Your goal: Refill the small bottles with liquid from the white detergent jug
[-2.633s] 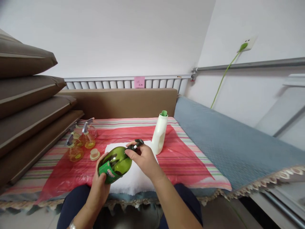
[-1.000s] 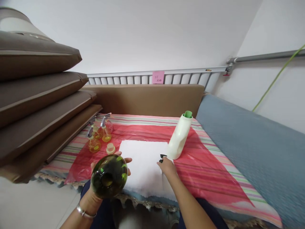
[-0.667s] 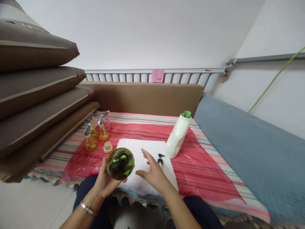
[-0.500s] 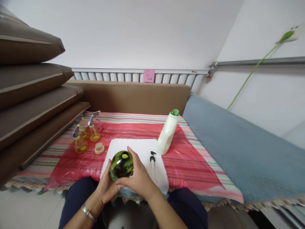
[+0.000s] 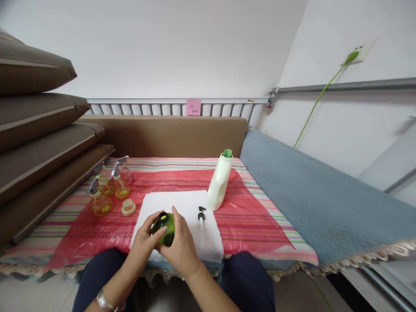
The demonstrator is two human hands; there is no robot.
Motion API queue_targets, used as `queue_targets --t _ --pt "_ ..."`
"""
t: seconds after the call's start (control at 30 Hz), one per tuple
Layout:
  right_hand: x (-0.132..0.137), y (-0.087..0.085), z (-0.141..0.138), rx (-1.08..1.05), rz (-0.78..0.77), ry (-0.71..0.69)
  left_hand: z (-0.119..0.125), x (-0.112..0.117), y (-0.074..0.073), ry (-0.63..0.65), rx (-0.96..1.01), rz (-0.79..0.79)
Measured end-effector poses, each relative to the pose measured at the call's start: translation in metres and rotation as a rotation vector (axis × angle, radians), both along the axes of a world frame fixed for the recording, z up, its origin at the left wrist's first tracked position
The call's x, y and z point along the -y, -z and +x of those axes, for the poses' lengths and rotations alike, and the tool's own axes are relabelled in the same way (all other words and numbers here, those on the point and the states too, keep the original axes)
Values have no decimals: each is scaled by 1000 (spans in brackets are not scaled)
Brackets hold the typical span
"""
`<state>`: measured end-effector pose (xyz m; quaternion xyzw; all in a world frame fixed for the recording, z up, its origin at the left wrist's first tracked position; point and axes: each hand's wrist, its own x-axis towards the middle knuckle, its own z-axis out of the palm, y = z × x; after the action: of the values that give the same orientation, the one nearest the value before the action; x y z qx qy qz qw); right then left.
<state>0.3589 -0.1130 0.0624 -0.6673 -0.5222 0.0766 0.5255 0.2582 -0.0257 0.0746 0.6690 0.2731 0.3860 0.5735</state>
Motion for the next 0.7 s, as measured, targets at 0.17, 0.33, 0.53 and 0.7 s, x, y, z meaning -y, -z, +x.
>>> queue_targets --t 0.17,0.33,0.53,0.7 --pt "3 -9 -2 -49 -75 -40 5 -1 -5 36 40 -158" --pt "5 -27 10 -521 -70 -199 -2 -6 -29 155 52 -305" --pt "13 -49 33 -1048 172 -400 -16 4 -45 398 184 -423" --pt "17 -57 37 -1060 222 -423 -13 29 -41 451 283 -427"
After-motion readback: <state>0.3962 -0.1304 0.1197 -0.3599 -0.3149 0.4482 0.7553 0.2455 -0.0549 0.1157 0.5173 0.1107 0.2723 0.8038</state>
